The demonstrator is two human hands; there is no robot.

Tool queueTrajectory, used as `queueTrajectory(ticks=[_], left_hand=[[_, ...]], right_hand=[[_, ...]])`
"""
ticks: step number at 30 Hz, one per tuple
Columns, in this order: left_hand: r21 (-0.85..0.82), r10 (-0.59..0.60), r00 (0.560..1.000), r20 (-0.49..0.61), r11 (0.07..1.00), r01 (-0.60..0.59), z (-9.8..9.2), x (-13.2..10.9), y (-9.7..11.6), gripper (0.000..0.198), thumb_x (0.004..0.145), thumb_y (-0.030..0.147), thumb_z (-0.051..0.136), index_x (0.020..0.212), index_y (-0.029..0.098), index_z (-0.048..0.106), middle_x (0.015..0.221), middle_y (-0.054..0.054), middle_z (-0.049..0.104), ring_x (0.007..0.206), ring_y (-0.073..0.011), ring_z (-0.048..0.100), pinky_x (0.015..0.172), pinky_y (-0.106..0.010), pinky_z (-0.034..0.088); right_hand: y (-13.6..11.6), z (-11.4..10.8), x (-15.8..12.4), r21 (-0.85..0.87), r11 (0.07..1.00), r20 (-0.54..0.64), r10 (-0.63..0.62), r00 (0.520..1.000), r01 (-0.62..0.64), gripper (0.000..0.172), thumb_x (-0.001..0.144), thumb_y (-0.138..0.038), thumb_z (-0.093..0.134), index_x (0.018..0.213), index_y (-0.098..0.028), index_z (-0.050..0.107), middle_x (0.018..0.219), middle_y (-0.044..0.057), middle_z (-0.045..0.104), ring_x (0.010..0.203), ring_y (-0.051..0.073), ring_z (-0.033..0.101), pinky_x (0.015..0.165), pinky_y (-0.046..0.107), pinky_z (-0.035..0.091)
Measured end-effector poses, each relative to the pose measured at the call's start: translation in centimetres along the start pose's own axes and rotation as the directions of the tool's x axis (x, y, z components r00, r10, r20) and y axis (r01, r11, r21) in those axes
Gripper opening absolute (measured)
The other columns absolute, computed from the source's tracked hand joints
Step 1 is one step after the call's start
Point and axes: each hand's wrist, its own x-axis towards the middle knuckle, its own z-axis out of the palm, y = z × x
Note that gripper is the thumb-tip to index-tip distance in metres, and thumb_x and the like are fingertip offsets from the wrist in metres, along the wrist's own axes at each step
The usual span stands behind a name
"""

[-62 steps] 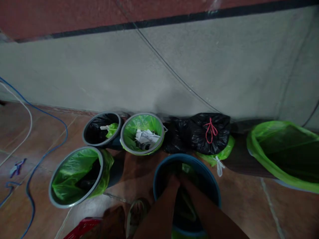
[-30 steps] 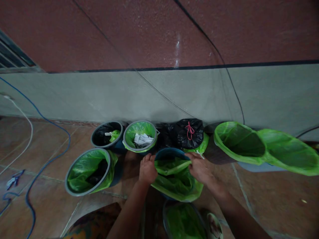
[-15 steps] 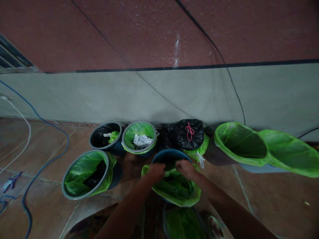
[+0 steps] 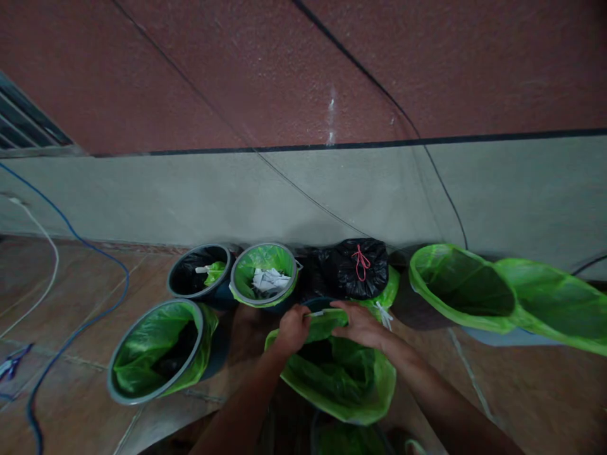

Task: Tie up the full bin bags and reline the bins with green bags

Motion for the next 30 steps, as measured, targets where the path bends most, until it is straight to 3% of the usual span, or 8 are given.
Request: queueTrajectory(ticks=[3, 7, 10, 14, 17, 25, 30], left_hand=[[-0.027, 0.045, 0.999, -0.011, 0.999, -0.045, -0.5, 0.1, 0.3, 0.022, 0.093, 0.017, 0.048, 0.099, 0.018, 0.069, 0.101, -0.006, 0.071, 0.097, -0.0175, 0.065, 0.090, -0.027, 0.047], [-0.039, 0.055, 0.998, -0.030, 0.998, -0.056, -0.6, 0.6, 0.2, 0.022, 0.093, 0.019, 0.048, 0.100, 0.019, 0.069, 0.103, -0.006, 0.071, 0.098, -0.0178, 0.065, 0.090, -0.026, 0.046], [-0.015, 0.009, 0.999, -0.048, 1.000, -0.010, -0.5, 1.4, 0.1, 0.024, 0.096, 0.022, 0.046, 0.102, 0.019, 0.069, 0.104, -0.006, 0.072, 0.098, -0.0182, 0.066, 0.090, -0.027, 0.046], [0.026, -0.065, 0.997, -0.032, 0.997, 0.066, -0.4, 3.1, 0.2, 0.028, 0.098, 0.025, 0.043, 0.103, 0.020, 0.071, 0.104, -0.008, 0.074, 0.100, -0.0188, 0.067, 0.090, -0.027, 0.046], [0.045, -0.101, 0.995, -0.005, 0.994, 0.102, -0.2, 4.4, 0.2, 0.030, 0.098, 0.026, 0.043, 0.105, 0.019, 0.071, 0.106, -0.009, 0.075, 0.101, -0.0196, 0.068, 0.090, -0.027, 0.046], [-0.022, -0.211, 0.977, 0.021, 0.977, 0.211, 0.8, 6.9, -0.8, 0.029, 0.095, 0.029, 0.049, 0.104, 0.019, 0.075, 0.107, -0.009, 0.077, 0.101, -0.0196, 0.069, 0.086, -0.026, 0.047], [-0.053, -0.236, 0.970, 0.064, 0.970, 0.239, 1.3, 7.9, -1.8, 0.031, 0.093, 0.030, 0.050, 0.102, 0.017, 0.077, 0.104, -0.010, 0.077, 0.097, -0.0193, 0.069, 0.086, -0.027, 0.048]], right_hand=[[-1.4, -0.1, 1.5, -0.131, 0.990, 0.044, -0.052, 0.998, 0.058, 0.053, 0.079, -0.034, 0.070, 0.130, -0.021, 0.064, 0.125, 0.011, 0.069, 0.116, 0.027, 0.062, 0.100, 0.039, 0.044], [-1.0, -0.3, 2.8, -0.151, 0.988, 0.035, -0.021, 0.999, 0.026, 0.025, 0.089, -0.030, 0.056, 0.101, -0.020, 0.076, 0.103, 0.008, 0.075, 0.099, 0.021, 0.066, 0.088, 0.031, 0.045], [0.1, -0.5, 3.1, -0.100, 0.995, -0.023, -0.010, 1.000, 0.008, 0.024, 0.089, -0.030, 0.055, 0.086, -0.019, 0.076, 0.090, 0.007, 0.074, 0.087, 0.019, 0.065, 0.080, 0.028, 0.045], [1.2, -0.5, 3.6, -0.047, 0.995, -0.122, 0.083, 0.989, -0.089, 0.025, 0.089, -0.030, 0.052, 0.087, -0.021, 0.075, 0.079, 0.003, 0.073, 0.073, 0.016, 0.063, 0.071, 0.026, 0.043], [1.9, -0.3, 4.4, -0.100, 0.982, -0.155, 0.143, 0.977, -0.160, 0.025, 0.090, -0.032, 0.052, 0.090, -0.021, 0.074, 0.082, 0.004, 0.074, 0.075, 0.016, 0.064, 0.069, 0.025, 0.041], [4.9, 0.2, 6.6, -0.134, 0.970, -0.118, 0.186, 0.975, -0.202, 0.026, 0.089, -0.030, 0.053, 0.092, -0.020, 0.077, 0.088, 0.006, 0.076, 0.082, 0.018, 0.067, 0.074, 0.026, 0.044], [7.1, 0.8, 7.5, 0.034, 0.979, -0.092, 0.205, 0.974, -0.203, 0.022, 0.081, -0.032, 0.059, 0.080, -0.021, 0.078, 0.079, 0.004, 0.076, 0.075, 0.017, 0.067, 0.069, 0.026, 0.045]])
